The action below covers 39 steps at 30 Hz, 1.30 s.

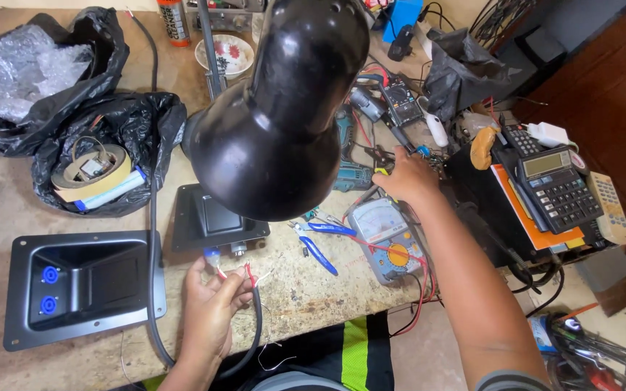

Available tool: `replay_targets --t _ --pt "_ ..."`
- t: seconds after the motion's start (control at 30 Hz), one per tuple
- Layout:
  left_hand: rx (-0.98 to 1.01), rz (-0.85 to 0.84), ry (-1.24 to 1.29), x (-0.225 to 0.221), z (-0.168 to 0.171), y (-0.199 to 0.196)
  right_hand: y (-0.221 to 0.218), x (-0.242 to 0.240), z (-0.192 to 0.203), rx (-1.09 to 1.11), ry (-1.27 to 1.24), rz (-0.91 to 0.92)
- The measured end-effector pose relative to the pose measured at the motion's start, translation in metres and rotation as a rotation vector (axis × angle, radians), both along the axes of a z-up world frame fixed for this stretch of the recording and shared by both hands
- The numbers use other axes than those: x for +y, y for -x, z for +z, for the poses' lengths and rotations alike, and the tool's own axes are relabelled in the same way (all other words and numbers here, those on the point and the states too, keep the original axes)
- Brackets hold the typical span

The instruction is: Wiring an electronic panel and selecting heat shrink tubing for insulation on a repair bench.

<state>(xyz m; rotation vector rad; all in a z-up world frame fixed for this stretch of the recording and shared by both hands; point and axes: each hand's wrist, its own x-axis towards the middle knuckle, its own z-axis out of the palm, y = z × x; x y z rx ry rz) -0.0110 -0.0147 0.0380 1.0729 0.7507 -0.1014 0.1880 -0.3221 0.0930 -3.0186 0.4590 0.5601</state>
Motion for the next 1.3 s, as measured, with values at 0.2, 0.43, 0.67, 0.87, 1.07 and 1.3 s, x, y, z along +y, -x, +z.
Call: replay_targets --t 0.2,0.43,0.67,0.87,1.07,1.3 --pt "0.013 0.026 0.03 -0.001 0.001 -0.001 -0.009 0.035 0.001 -0.247 -0.149 0.198" --pt "0.02 -0.01 0.019 0.003 0.002 -0.001 -0.019 0.096 -0.014 -0.472 -0.503 0.888" --pt "0.03 -0.14 0.005 0.01 -0.008 -0.004 0.007 0.157 0.03 -0.327 -0.68 0.991" --pt "0.03 -0.208 0.027 0.006 -0.002 -0.006 0.028 0.178 0.069 -0.223 -0.818 1.012" --pt "0.003 -0.248 -0.011 0.011 -0.002 0.0 0.0 0.221 0.033 -0.37 -0.432 1.193" --pt "-0.193 -0.072 0.056 0.009 -0.041 0.008 -0.012 0.288 -0.028 -0.334 -0.472 0.966"
